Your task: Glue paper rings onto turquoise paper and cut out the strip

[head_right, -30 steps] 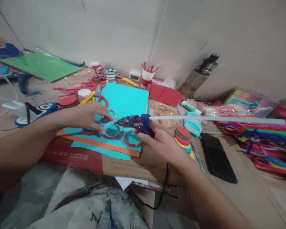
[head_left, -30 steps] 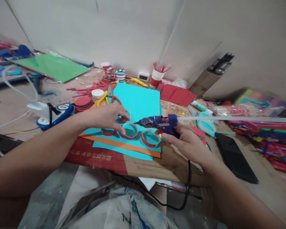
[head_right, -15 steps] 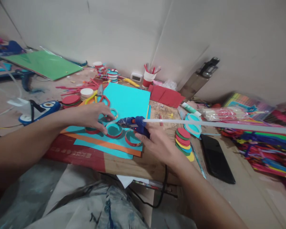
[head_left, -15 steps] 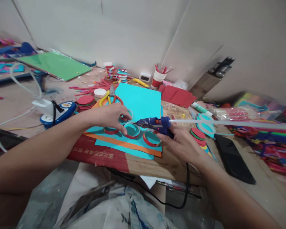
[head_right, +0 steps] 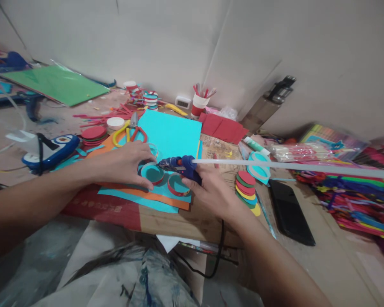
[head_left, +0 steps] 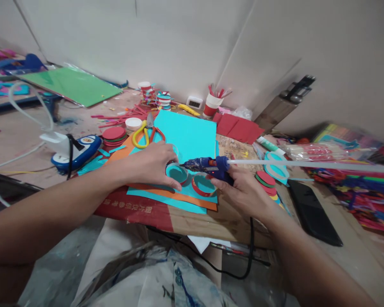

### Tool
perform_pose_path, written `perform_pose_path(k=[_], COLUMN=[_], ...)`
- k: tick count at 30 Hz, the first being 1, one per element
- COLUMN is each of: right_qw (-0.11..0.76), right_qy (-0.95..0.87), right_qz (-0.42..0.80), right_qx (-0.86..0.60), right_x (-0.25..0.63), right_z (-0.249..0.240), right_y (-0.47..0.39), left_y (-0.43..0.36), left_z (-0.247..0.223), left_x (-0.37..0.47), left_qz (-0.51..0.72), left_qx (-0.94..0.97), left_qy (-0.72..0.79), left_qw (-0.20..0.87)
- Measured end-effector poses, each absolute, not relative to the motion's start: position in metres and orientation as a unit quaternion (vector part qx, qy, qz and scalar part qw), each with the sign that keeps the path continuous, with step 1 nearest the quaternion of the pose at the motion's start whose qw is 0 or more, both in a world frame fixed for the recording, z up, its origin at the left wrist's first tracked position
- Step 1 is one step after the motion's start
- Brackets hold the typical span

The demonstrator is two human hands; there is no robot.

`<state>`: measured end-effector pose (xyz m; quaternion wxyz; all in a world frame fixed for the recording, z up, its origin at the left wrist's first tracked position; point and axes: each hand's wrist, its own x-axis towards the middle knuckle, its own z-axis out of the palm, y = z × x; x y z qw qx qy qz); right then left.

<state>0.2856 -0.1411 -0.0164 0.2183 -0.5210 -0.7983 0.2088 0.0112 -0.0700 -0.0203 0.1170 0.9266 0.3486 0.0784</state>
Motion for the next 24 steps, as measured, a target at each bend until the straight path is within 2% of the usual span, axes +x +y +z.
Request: perform_pose_path(k=[11, 24], right_qw=[0.226, 0.221], right_qy=[-0.804, -0.815], right_qz=[0.212, 0.207], right_qx=[-0.507, -0.495], right_x=[0.282, 0.28], right_z=[-0.014, -0.009], right_y=[-0.141, -0.142], left_y=[-0.075, -0.068], left_z=[-0.013, -0.019], left_x=[0.014, 0.004], left_qz=[0.04, 0.07], left_qx=[0.925, 0.936], left_qy=[0.365, 0.318], left_qw=[0.097, 0.132])
